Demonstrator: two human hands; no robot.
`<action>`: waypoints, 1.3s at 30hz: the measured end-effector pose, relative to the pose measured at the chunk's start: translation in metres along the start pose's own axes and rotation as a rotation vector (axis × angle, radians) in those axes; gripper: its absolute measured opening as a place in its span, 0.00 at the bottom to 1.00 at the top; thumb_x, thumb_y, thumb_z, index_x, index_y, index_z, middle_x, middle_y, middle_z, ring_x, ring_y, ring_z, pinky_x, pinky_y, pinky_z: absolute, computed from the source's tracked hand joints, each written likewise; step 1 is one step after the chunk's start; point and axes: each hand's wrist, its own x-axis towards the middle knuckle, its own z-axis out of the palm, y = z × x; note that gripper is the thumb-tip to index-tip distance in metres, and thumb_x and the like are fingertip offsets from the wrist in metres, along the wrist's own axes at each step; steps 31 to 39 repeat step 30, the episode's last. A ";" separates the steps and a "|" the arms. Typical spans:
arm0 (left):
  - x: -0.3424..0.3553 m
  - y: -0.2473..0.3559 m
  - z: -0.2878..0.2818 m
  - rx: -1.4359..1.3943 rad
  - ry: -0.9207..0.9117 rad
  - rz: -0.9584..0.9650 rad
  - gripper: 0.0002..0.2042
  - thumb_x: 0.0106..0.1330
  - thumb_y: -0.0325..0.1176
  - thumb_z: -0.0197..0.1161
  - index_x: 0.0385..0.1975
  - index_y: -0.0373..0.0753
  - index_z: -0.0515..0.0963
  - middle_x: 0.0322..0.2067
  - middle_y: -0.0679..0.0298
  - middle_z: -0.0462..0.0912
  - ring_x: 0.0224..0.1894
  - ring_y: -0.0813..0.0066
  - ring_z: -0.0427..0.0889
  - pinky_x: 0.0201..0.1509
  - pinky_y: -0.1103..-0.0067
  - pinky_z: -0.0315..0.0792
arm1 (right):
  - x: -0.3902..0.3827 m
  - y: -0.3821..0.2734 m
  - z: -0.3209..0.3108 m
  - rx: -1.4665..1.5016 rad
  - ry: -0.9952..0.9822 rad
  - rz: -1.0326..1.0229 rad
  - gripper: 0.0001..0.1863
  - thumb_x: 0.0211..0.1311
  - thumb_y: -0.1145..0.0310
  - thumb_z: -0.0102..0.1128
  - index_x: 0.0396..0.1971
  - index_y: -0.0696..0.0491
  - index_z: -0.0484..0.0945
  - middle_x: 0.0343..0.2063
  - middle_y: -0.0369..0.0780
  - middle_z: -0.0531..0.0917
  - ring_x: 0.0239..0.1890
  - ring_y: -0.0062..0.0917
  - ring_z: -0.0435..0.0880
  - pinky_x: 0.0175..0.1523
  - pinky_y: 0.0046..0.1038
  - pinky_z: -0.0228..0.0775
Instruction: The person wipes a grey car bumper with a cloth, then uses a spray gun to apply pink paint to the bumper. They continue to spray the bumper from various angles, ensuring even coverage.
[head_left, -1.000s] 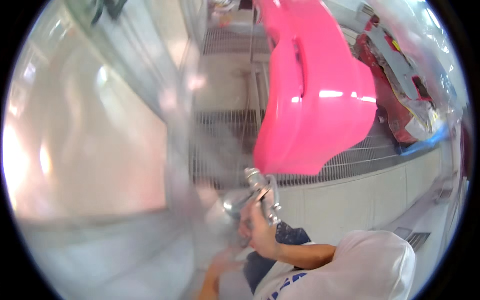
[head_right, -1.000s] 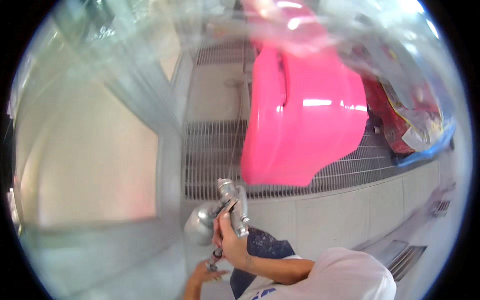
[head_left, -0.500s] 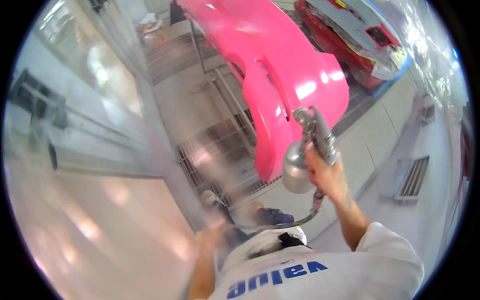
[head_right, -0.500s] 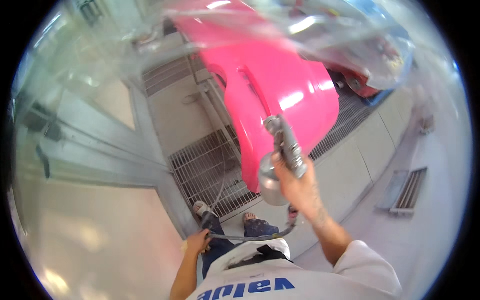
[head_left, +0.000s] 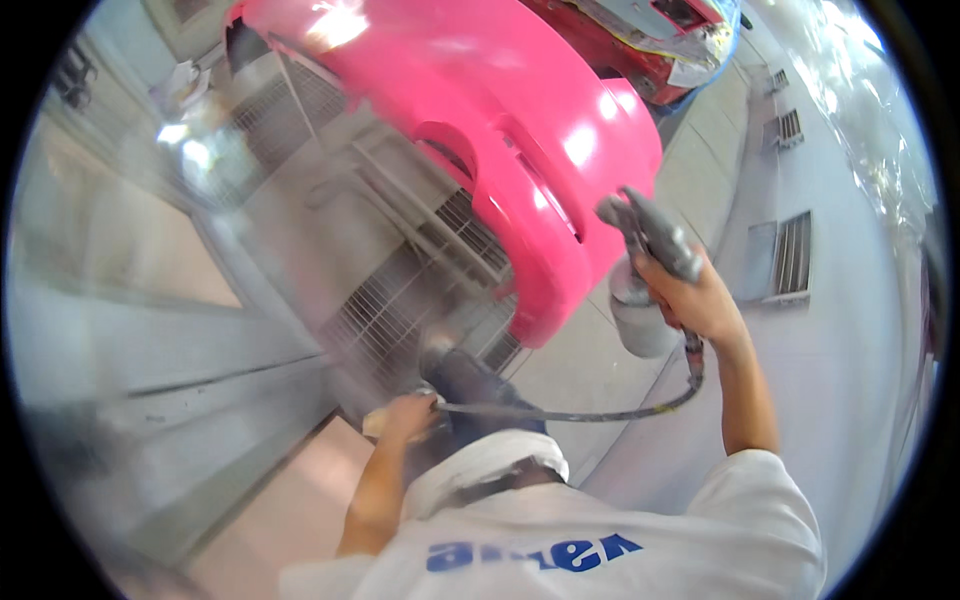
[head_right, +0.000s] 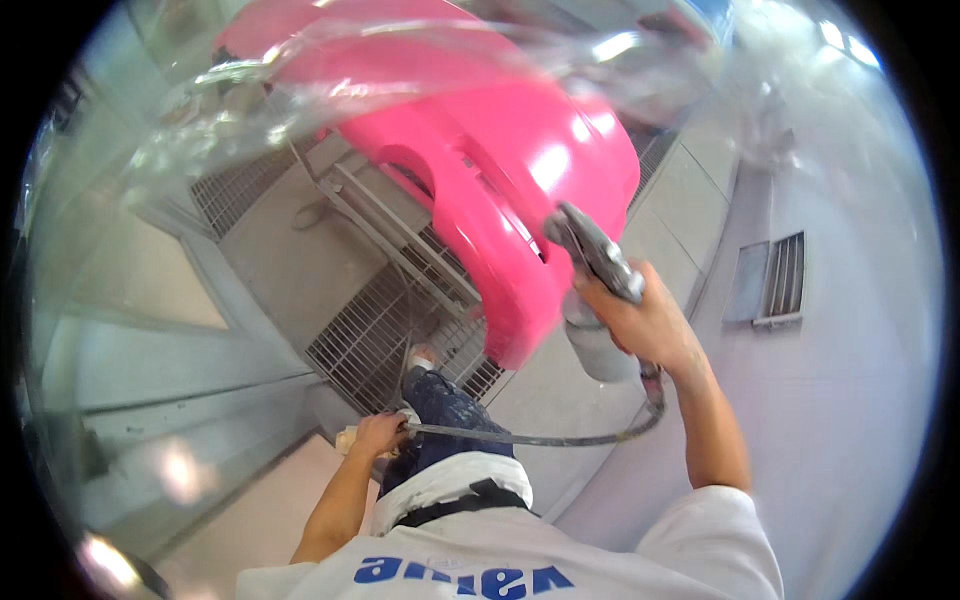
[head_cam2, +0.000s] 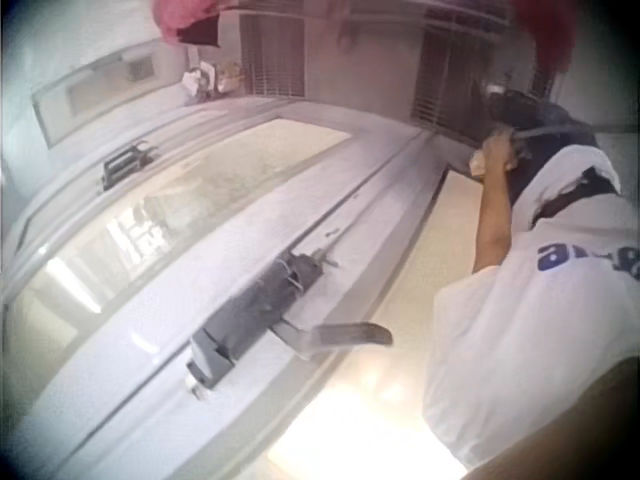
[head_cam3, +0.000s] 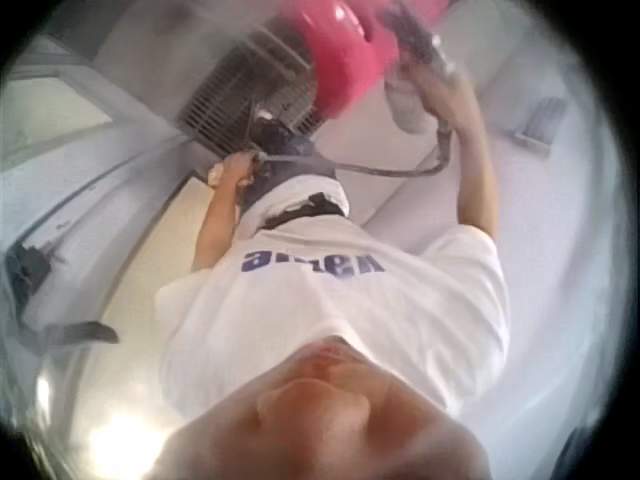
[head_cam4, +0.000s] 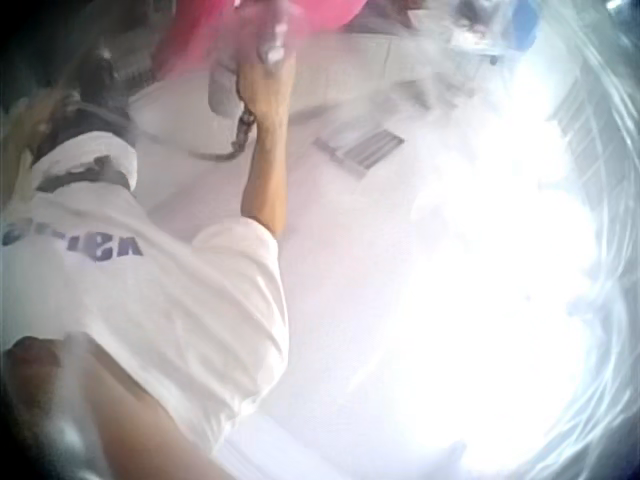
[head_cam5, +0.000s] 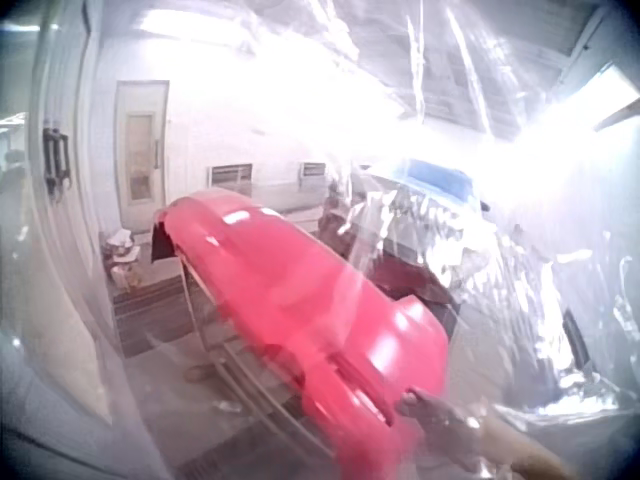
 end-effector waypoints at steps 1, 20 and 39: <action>0.006 -0.008 -0.014 0.012 0.008 0.008 0.14 0.63 0.46 0.65 0.44 0.47 0.80 0.40 0.58 0.86 0.45 0.53 0.85 0.48 0.59 0.77 | -0.012 0.003 0.001 0.014 0.031 0.062 0.20 0.71 0.57 0.61 0.23 0.55 0.73 0.14 0.29 0.69 0.12 0.12 0.65 0.16 0.23 0.54; 0.206 -0.191 -0.495 0.632 -0.131 0.234 0.22 0.68 0.54 0.60 0.40 0.38 0.81 0.34 0.46 0.85 0.39 0.41 0.83 0.43 0.54 0.74 | -0.019 0.002 0.136 0.798 1.444 0.629 0.19 0.73 0.54 0.59 0.24 0.49 0.73 0.15 0.26 0.67 0.13 0.09 0.58 0.18 0.20 0.45; 0.365 -0.350 -0.703 0.962 -0.500 0.250 0.32 0.69 0.64 0.54 0.57 0.41 0.80 0.37 0.39 0.84 0.42 0.42 0.85 0.51 0.53 0.74 | 0.139 -0.145 0.373 0.986 2.092 0.480 0.12 0.71 0.62 0.63 0.45 0.54 0.80 0.28 0.30 0.80 0.25 0.10 0.74 0.27 0.14 0.61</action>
